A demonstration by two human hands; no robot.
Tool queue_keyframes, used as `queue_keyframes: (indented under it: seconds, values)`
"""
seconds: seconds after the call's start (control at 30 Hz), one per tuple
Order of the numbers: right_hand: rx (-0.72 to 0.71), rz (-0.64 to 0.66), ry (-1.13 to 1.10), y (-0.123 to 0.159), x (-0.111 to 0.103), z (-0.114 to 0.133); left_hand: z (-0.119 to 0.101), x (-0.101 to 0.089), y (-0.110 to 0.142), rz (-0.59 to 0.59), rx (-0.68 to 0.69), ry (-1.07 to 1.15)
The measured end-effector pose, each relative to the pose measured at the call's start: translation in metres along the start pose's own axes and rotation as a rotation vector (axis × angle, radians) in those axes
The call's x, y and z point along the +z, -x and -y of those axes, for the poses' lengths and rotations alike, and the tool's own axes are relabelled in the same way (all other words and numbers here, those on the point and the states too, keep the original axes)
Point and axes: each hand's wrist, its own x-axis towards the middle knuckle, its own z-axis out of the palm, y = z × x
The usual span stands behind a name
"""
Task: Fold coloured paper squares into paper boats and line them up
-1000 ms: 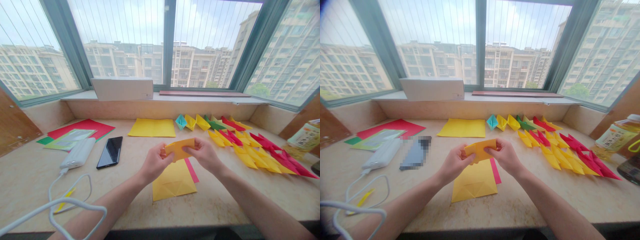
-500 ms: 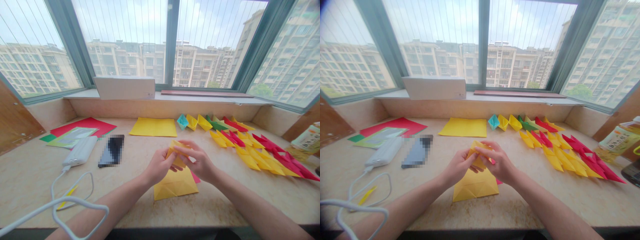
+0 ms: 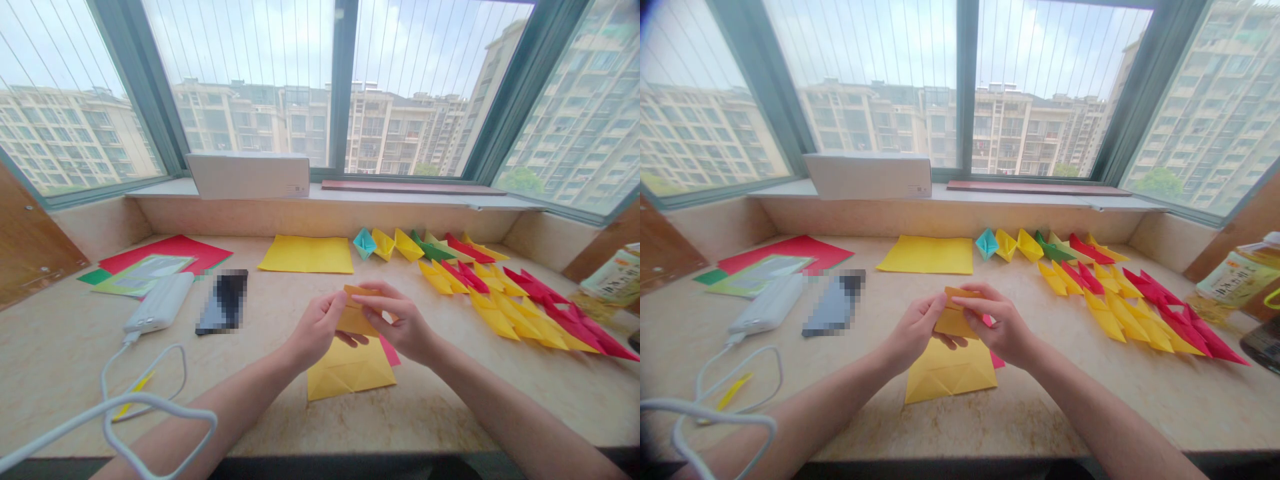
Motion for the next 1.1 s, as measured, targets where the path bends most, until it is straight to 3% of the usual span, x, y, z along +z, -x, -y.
queue_keyframes:
  seconds: [0.1,0.33,0.47,0.7,0.9,1.1]
  values:
    - [0.103,-0.038,-0.064,0.0,0.0,0.0,0.002,-0.001,-0.002,-0.026,-0.001,-0.018]
    - [0.4,-0.093,-0.468,-0.005,-0.001,-0.001,0.0,-0.001,-0.003,-0.07,0.034,-0.008]
    - [0.497,-0.159,-0.511,-0.009,-0.002,-0.002,-0.001,0.0,-0.002,-0.082,0.04,-0.015]
    - [0.518,-0.219,-0.45,-0.009,-0.003,-0.007,0.003,-0.002,-0.002,-0.003,-0.083,-0.091]
    - [0.509,-0.204,-0.431,-0.009,-0.003,-0.007,0.009,-0.007,-0.006,-0.007,-0.007,-0.103]
    - [0.529,-0.059,-0.505,-0.009,-0.002,-0.003,0.009,-0.007,-0.006,-0.034,0.014,-0.098]
